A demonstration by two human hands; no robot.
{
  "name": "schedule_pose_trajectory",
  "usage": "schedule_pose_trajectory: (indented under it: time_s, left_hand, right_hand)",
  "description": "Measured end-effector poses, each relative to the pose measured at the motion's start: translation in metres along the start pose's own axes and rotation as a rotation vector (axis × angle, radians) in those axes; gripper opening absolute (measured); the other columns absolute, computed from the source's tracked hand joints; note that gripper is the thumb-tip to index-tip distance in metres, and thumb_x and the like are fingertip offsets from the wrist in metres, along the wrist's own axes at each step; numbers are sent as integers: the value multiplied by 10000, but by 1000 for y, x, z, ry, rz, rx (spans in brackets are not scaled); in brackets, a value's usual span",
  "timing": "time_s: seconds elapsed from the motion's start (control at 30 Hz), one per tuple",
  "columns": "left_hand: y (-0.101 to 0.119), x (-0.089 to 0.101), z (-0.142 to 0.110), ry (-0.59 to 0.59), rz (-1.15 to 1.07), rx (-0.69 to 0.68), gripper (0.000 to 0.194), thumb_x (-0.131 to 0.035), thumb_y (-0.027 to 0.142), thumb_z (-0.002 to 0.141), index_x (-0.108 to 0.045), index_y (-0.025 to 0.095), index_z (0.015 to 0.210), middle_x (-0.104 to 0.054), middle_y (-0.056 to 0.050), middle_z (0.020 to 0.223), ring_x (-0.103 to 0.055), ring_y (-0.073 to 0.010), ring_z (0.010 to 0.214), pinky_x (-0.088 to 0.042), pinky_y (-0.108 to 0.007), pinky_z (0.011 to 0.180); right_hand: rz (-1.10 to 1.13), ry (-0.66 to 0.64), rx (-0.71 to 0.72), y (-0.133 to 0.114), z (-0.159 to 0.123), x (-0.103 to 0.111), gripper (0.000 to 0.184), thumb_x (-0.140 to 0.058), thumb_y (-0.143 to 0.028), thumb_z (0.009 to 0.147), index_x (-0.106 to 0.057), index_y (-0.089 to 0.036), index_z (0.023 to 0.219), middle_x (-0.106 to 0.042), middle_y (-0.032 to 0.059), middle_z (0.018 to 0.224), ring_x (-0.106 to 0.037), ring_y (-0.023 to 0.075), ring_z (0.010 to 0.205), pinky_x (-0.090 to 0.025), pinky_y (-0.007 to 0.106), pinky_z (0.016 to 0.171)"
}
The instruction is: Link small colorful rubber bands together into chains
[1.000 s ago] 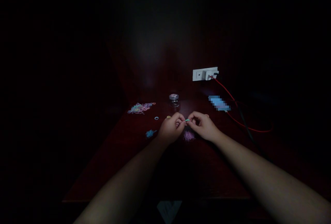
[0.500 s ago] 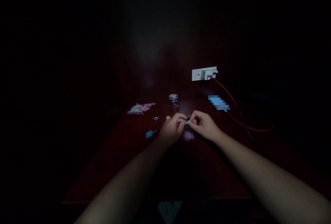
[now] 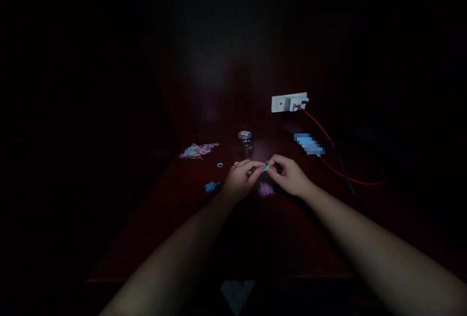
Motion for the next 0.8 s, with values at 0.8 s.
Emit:
schedule_pose_trajectory:
  time_s: [0.8]
  left_hand:
    - [-5, -3, -1, 17, -49, 51, 186, -588, 252, 857, -656, 198, 1021, -693, -48, 970, -647, -154, 860, -525, -264, 755]
  right_hand:
    - [-27, -27, 34, 2, 1, 3, 131, -596, -283, 800, -653, -166, 802, -558, 25, 720, -508, 129, 617, -423, 258, 579]
Point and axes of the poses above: each hand's wrist, its own z-axis towards the middle knuckle, its own x-axis out of the back of the hand, y = z × x, the point moved 1 cm from there along z, towards the middle knuckle
